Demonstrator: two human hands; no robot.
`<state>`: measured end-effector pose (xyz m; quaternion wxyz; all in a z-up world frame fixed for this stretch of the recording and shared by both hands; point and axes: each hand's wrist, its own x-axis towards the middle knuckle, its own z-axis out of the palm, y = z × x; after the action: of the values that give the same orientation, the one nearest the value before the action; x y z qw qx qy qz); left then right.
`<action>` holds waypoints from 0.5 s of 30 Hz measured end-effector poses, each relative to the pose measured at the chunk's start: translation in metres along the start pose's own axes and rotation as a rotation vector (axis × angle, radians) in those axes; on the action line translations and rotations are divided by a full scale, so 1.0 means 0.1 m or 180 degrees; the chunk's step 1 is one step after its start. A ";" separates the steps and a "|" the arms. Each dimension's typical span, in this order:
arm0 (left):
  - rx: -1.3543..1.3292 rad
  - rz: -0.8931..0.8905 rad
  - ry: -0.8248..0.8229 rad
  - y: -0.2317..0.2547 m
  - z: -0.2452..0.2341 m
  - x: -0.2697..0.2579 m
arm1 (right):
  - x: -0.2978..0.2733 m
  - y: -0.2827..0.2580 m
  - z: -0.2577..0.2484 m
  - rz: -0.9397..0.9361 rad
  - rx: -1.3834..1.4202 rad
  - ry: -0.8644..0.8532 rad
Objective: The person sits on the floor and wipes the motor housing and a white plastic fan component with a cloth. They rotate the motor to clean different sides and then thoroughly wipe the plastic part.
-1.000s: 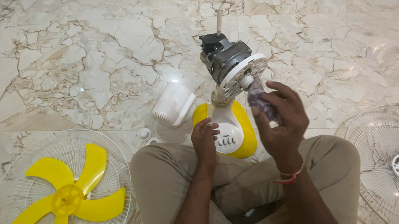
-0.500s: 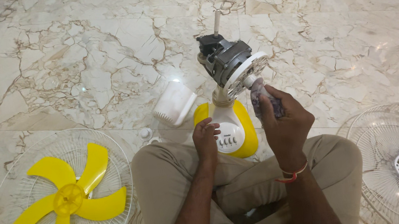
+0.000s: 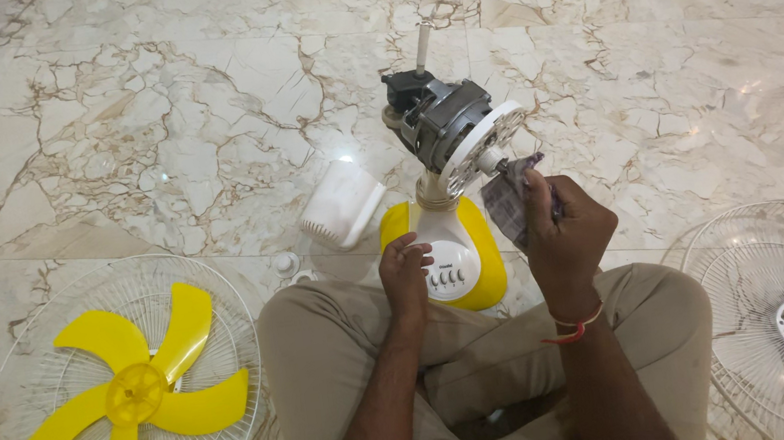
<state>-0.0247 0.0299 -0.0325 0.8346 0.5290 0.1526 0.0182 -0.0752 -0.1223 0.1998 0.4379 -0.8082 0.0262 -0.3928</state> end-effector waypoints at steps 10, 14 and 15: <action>0.0028 -0.0064 -0.0007 0.01 0.00 0.03 | -0.04 -0.04 -0.16 -0.0503 0.0136 0.0212; 0.0090 -0.0054 -0.0012 0.01 -0.01 0.00 | 0.02 -0.05 -0.26 -0.0535 0.0201 0.0192; 0.0085 -0.0053 -0.0024 0.02 0.00 0.00 | 0.06 -0.09 -0.28 -0.0656 0.0184 0.0089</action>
<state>-0.0244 0.0310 -0.0313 0.8282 0.5389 0.1540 0.0072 -0.0926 -0.1385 0.2181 0.4180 -0.7880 -0.0623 -0.4477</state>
